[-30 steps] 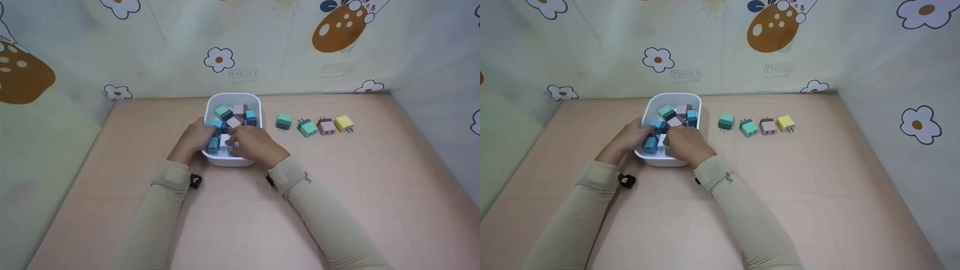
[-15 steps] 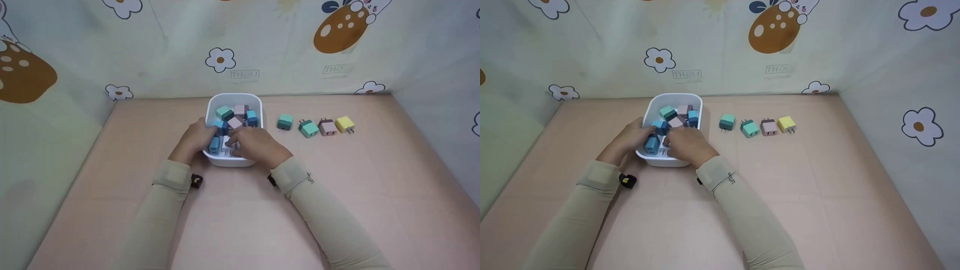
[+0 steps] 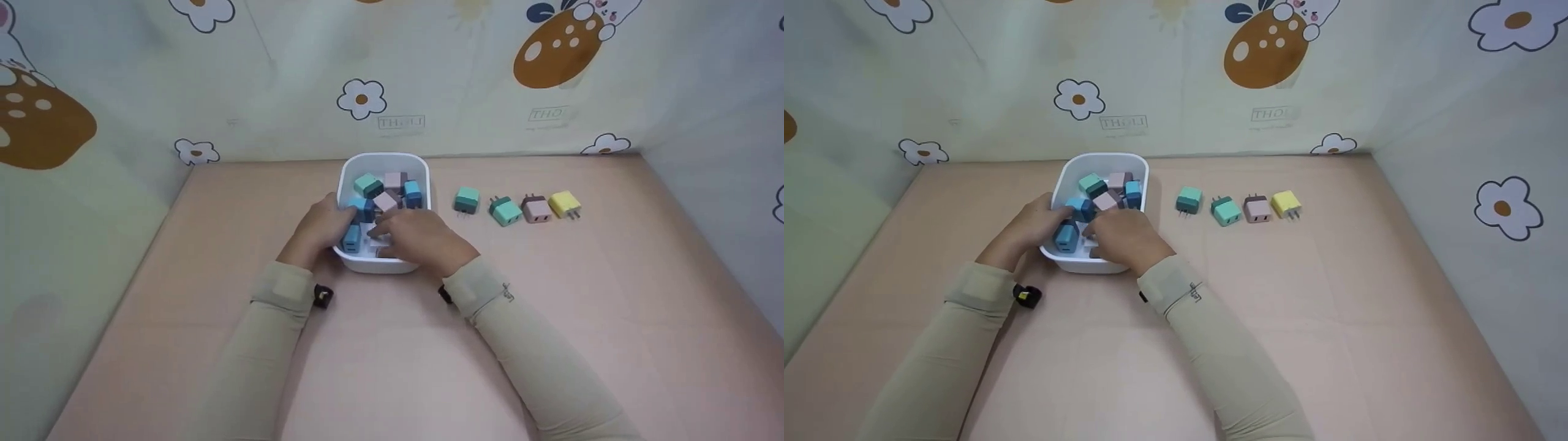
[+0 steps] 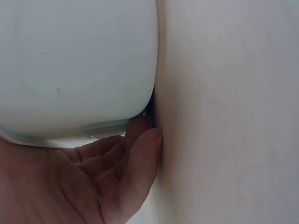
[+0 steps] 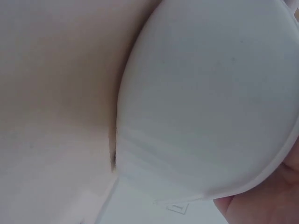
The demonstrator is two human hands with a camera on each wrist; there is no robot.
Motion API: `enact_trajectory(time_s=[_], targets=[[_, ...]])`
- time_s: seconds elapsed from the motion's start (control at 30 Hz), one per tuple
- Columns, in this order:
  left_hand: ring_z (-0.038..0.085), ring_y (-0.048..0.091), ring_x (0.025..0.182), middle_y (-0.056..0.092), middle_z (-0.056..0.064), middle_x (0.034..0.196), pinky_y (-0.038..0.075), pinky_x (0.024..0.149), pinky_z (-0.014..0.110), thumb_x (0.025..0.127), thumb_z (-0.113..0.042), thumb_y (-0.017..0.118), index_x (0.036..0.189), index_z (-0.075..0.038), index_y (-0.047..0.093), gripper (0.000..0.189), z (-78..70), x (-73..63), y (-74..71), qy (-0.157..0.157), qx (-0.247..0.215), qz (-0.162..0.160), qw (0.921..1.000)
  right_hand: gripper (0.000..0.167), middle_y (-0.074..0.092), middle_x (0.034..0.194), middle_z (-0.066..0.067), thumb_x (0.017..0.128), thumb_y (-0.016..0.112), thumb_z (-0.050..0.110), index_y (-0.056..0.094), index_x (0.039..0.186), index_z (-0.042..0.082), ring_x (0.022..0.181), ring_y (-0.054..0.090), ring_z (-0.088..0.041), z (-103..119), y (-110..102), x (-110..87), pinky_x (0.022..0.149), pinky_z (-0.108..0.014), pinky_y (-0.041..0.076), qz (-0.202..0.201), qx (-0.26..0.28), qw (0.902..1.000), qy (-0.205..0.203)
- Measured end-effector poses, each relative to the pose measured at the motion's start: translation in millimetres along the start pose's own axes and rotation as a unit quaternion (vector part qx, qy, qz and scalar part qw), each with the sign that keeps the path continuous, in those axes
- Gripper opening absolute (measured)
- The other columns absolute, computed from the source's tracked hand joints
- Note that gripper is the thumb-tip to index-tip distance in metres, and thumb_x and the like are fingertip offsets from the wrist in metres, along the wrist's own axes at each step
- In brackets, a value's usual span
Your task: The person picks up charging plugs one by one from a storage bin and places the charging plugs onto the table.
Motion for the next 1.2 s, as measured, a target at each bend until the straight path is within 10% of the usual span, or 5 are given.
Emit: enact_trajectory(time_s=[0.67,1.2], targets=[[0.034,0.059,0.125,0.055,0.017,0.148,0.051,0.11,0.052,0.106,-0.037,0.043,0.161,-0.007,0.035,0.063,-1.6,-1.5,0.5,0.0,-0.006,0.002,1.0,0.038,0.073,0.132,-0.001,0.093,0.081,0.006,0.077,0.129,0.018,0.117,0.066,-0.02,-10.5,0.3,-1.1,0.113,-0.04,0.05,0.014,0.051,0.9958,0.074],[0.034,0.061,0.122,0.056,0.019,0.148,0.053,0.109,0.052,0.105,-0.035,0.044,0.161,-0.004,0.035,0.065,-2.4,-0.9,0.4,0.003,-0.001,-0.005,1.0,0.037,0.073,0.127,-0.008,0.093,0.084,0.012,0.078,0.129,0.011,0.109,0.069,-0.022,-6.9,2.2,0.5,0.104,-0.037,0.056,0.019,0.003,0.9982,0.056]])
Point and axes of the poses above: each hand's wrist, its own x-axis towards the middle knuckle, its own y-axis out of the palm, z = x × y, the point moved 9 cm from there along x, towards the middle knuckle
